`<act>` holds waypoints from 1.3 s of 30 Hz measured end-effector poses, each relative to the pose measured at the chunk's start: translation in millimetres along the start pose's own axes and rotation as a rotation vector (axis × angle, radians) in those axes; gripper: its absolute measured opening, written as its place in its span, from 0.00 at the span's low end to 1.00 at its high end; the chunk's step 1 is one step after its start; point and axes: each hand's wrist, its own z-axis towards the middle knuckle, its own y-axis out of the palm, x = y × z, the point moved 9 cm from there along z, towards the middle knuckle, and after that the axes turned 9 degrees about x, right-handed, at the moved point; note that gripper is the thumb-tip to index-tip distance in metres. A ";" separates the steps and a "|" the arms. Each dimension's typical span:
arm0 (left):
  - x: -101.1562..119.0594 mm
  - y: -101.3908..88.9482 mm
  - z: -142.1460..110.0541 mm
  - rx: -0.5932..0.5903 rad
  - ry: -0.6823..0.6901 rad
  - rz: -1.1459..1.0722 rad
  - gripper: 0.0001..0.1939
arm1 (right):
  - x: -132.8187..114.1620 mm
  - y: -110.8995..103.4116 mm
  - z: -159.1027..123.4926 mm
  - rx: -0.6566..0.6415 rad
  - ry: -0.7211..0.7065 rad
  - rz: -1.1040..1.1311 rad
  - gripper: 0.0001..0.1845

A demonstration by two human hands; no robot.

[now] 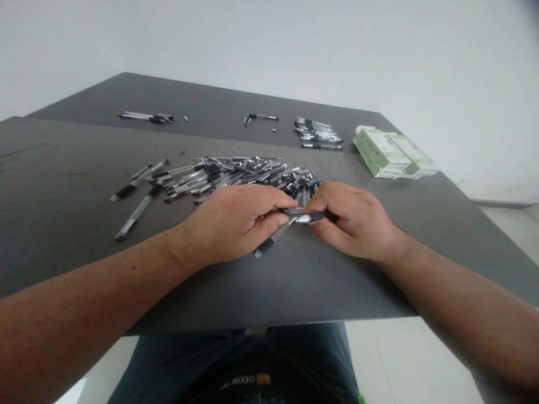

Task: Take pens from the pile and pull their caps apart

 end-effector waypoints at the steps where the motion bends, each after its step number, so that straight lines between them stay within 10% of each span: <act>1: -0.5 -0.2 0.1 0.002 -0.003 0.004 0.17 | 0.3 0.5 0.1 -0.007 0.004 -0.004 0.07; 23: -39.3 -26.2 -2.5 0.328 -0.320 -0.206 0.14 | 38.6 -25.9 -3.5 0.149 0.230 -0.212 0.05; 39: -36.0 -18.0 -0.2 0.230 -0.268 -0.095 0.14 | 34.9 -12.4 -3.5 0.051 0.156 -0.201 0.06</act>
